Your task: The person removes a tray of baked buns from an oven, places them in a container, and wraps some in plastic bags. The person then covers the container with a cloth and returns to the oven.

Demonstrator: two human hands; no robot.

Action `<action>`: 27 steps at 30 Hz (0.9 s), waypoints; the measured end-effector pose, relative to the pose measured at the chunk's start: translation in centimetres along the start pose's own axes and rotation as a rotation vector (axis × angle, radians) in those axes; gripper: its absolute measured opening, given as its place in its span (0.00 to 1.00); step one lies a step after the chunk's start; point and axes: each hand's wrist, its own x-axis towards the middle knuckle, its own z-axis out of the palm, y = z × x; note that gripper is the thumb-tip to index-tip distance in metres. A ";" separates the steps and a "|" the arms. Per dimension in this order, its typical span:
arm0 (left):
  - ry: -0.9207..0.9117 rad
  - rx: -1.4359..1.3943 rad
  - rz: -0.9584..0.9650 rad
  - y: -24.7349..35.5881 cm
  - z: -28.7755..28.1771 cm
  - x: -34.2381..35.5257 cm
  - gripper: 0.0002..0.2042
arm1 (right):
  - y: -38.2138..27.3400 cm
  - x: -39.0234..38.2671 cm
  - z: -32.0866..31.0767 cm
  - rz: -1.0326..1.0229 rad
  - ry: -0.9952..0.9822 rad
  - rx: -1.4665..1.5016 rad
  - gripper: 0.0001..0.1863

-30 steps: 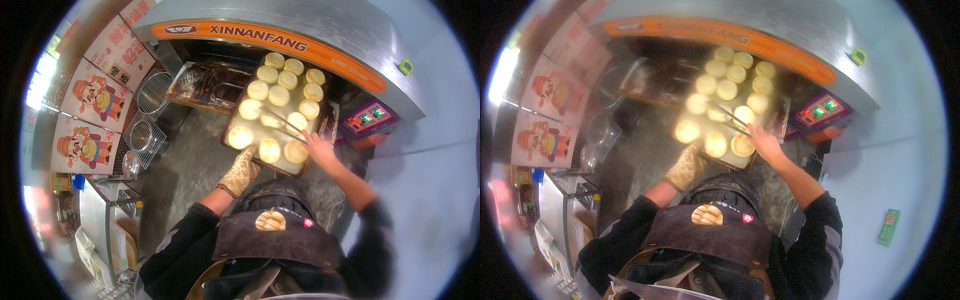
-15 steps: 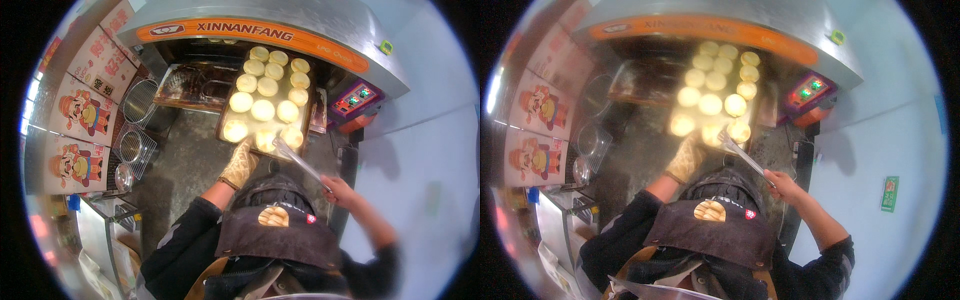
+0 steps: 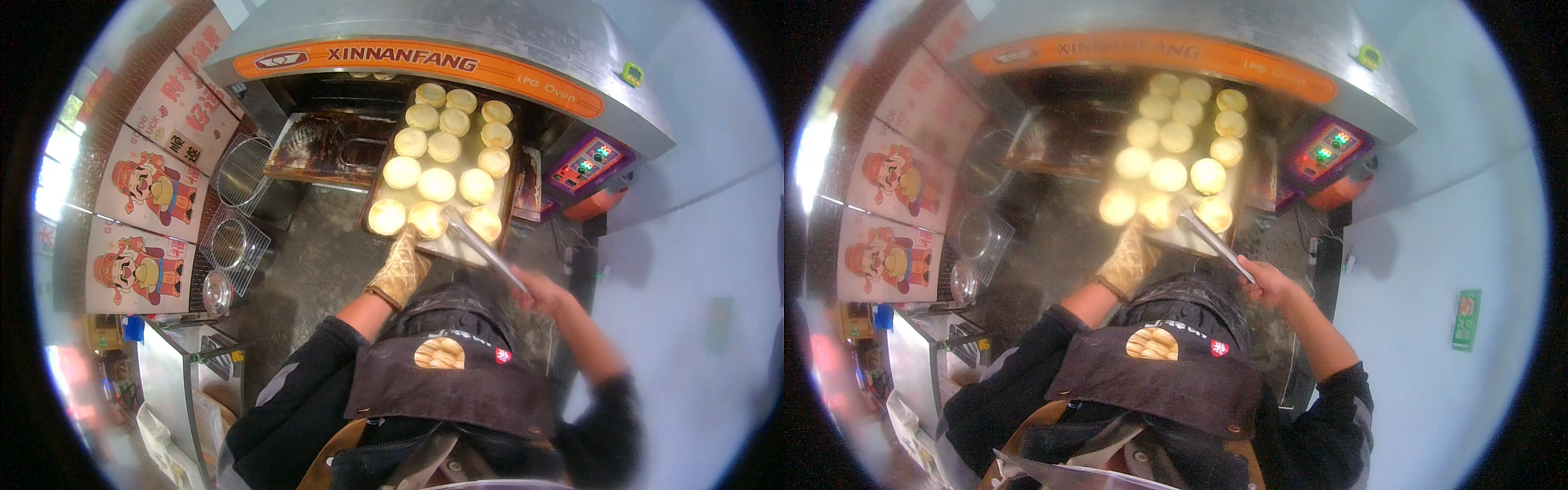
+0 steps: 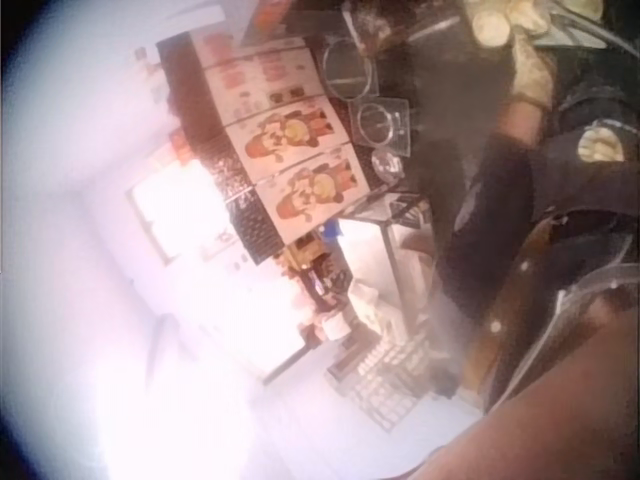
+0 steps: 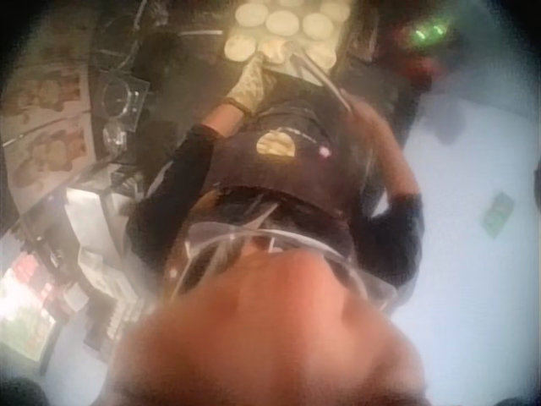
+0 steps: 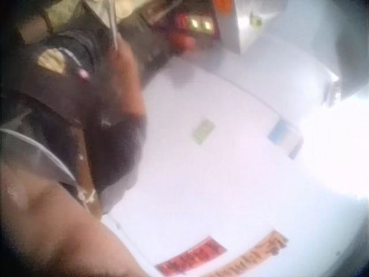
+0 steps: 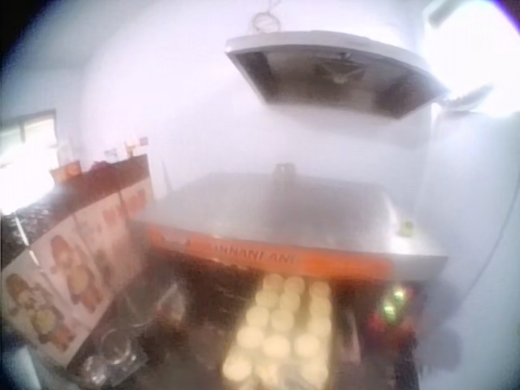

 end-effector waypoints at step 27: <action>-0.010 0.048 0.020 -1.2 2.2 2.1 0.20 | -13.4 5.6 -3.8 -0.451 -0.021 -0.930 0.24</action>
